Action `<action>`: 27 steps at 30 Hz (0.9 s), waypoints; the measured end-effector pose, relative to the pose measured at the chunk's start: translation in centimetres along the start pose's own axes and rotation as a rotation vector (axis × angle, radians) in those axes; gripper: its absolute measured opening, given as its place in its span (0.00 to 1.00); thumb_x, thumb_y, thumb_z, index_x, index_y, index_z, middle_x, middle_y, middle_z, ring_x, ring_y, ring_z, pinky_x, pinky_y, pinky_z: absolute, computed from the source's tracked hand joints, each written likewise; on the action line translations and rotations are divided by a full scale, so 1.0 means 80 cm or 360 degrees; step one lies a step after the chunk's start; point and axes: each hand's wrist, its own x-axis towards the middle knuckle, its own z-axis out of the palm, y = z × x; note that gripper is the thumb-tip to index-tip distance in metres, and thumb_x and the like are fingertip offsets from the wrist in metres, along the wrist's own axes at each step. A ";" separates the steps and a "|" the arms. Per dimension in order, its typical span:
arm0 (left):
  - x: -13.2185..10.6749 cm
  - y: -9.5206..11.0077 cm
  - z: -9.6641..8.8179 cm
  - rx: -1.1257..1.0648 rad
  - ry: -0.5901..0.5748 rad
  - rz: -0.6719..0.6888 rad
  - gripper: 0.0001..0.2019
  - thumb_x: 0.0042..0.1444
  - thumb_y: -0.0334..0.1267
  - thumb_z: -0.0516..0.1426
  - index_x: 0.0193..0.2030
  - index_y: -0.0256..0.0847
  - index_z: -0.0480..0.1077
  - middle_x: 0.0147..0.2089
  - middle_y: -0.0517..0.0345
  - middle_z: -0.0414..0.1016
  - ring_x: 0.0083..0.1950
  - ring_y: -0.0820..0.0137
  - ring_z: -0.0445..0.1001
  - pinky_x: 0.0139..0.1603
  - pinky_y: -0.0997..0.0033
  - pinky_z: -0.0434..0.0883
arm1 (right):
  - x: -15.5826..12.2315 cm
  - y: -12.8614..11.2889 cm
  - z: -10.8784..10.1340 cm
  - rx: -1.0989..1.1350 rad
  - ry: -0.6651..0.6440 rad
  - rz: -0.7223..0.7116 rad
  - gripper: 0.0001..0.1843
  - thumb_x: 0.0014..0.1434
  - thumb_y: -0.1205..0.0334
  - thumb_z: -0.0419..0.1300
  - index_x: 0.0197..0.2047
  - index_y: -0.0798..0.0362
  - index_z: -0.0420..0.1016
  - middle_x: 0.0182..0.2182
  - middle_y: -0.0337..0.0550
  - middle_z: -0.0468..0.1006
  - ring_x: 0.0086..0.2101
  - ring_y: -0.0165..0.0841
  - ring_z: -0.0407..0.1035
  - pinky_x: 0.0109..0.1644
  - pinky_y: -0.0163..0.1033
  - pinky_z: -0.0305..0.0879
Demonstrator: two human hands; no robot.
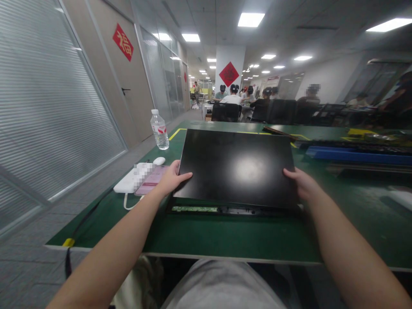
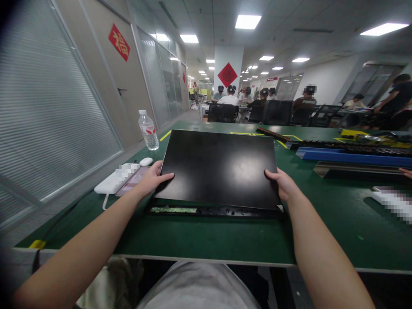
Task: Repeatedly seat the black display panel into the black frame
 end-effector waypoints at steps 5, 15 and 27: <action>0.006 -0.015 -0.002 0.0039 -0.0012 -0.0013 0.31 0.37 0.35 0.72 0.50 0.39 0.68 0.52 0.48 0.78 0.56 0.55 0.75 0.61 0.50 0.67 | 0.002 0.005 0.003 -0.0025 0.0001 0.0088 0.18 0.49 0.65 0.65 0.45 0.45 0.73 0.31 0.41 0.82 0.27 0.41 0.76 0.32 0.46 0.74; 0.008 -0.024 -0.006 0.0028 -0.0025 -0.0096 0.29 0.34 0.35 0.74 0.46 0.40 0.70 0.47 0.50 0.80 0.53 0.53 0.77 0.56 0.49 0.72 | 0.010 0.009 -0.004 -0.0157 -0.0065 0.0176 0.14 0.50 0.65 0.64 0.42 0.48 0.74 0.29 0.44 0.81 0.27 0.41 0.76 0.32 0.48 0.73; 0.010 -0.025 -0.008 0.0090 -0.0015 -0.0234 0.29 0.33 0.37 0.74 0.43 0.40 0.70 0.45 0.50 0.81 0.51 0.53 0.79 0.54 0.50 0.73 | 0.008 0.012 0.001 -0.0169 -0.0080 0.0206 0.19 0.45 0.69 0.62 0.42 0.48 0.72 0.27 0.42 0.80 0.24 0.41 0.74 0.28 0.48 0.73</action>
